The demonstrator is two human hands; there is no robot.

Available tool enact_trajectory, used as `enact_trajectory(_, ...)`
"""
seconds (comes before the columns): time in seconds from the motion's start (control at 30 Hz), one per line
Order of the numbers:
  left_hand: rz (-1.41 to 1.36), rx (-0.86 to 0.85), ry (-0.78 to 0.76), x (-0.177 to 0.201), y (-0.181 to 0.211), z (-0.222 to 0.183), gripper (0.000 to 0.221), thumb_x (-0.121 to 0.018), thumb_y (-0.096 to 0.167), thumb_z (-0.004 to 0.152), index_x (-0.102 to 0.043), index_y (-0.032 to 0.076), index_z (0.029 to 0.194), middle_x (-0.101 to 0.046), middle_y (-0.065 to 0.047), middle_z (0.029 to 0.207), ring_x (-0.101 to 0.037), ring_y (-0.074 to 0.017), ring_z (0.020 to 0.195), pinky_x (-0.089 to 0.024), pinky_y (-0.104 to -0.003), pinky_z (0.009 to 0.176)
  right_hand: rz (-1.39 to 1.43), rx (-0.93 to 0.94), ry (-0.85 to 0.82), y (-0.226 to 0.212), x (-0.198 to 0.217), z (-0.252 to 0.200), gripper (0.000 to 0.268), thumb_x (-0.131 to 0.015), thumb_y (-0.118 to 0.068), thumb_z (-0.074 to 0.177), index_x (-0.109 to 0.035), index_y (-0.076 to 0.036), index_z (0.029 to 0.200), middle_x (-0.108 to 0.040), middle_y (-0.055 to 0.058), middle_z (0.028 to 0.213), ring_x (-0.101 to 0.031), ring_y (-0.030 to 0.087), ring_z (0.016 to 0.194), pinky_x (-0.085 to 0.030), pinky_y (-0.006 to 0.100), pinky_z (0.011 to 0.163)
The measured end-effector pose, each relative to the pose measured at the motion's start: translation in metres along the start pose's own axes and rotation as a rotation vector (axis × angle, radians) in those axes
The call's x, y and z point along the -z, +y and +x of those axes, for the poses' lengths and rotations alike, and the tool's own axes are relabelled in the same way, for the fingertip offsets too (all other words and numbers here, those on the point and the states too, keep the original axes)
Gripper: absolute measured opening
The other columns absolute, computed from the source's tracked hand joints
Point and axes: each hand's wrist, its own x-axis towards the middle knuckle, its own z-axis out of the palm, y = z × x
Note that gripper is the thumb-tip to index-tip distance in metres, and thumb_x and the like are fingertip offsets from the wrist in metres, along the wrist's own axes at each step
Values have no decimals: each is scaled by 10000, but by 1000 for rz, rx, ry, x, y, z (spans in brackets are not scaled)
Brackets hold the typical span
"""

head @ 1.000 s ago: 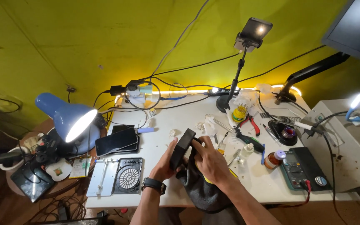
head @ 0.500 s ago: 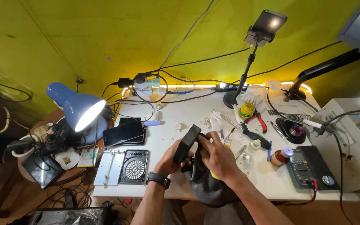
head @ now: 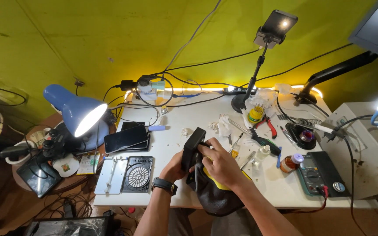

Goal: Cleaning a computer fan unit with a brush and cloth before reassembling it into its plastic housing on a workbench.

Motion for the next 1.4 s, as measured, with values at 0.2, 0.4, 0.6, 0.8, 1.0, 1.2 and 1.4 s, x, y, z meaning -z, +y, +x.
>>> enact_trajectory(0.2,46,-67,-90,-35,20,-53,550,-766,461,918,-597,-63,921,-588,-206,693,-602,-288,454,-479,-316,342,-117,-141,72,1,1,-1,400,-506,-185,895,-640,-233,1269,-521,42,1079,-719,444,826,-637,555,766)
enact_trajectory(0.4,23,-63,-87,2,2,13,539,-770,473,908,-602,-35,839,-598,-212,660,-610,-282,439,-489,-302,360,111,32,18,-11,-4,4,403,-498,-159,909,-744,-216,1222,-551,5,980,-726,361,926,-634,434,772)
enact_trajectory(0.6,1,-64,-122,-13,9,-20,514,-728,469,945,-608,-17,830,-605,-255,677,-586,-269,415,-459,-288,352,294,24,-24,3,11,0,359,-566,-136,858,-783,-116,1143,-587,101,930,-695,324,879,-583,464,825)
enact_trajectory(0.8,-111,-18,-358,-14,30,-72,244,-559,256,967,-626,26,919,-606,-163,822,-518,-144,403,-308,-180,352,389,-124,40,14,17,-11,334,-603,-120,873,-808,-125,1136,-665,88,1003,-713,239,965,-568,395,905)
enact_trajectory(1.0,-176,62,-574,-17,17,-84,251,-530,216,986,-613,-17,940,-588,-202,808,-484,-119,362,-284,-145,307,581,-434,104,21,16,-23,739,-792,-386,861,-551,-41,1468,-590,208,1425,-602,260,1255,-460,428,1112)
enact_trajectory(1.2,-13,114,-511,21,-17,-17,237,-551,207,966,-553,-23,910,-496,-199,756,-488,-238,437,-292,-212,289,697,-619,-7,8,8,-10,851,-856,-304,801,-461,-191,1547,-680,163,1293,-678,245,1146,-530,410,1054)
enact_trajectory(1.4,272,257,-413,23,-12,-5,275,-605,195,890,-516,26,691,-406,-117,496,-450,-247,342,-329,-270,337,896,-549,85,30,-3,-16,747,-860,-106,768,-566,-144,1454,-714,167,1229,-683,227,1082,-553,397,1007)
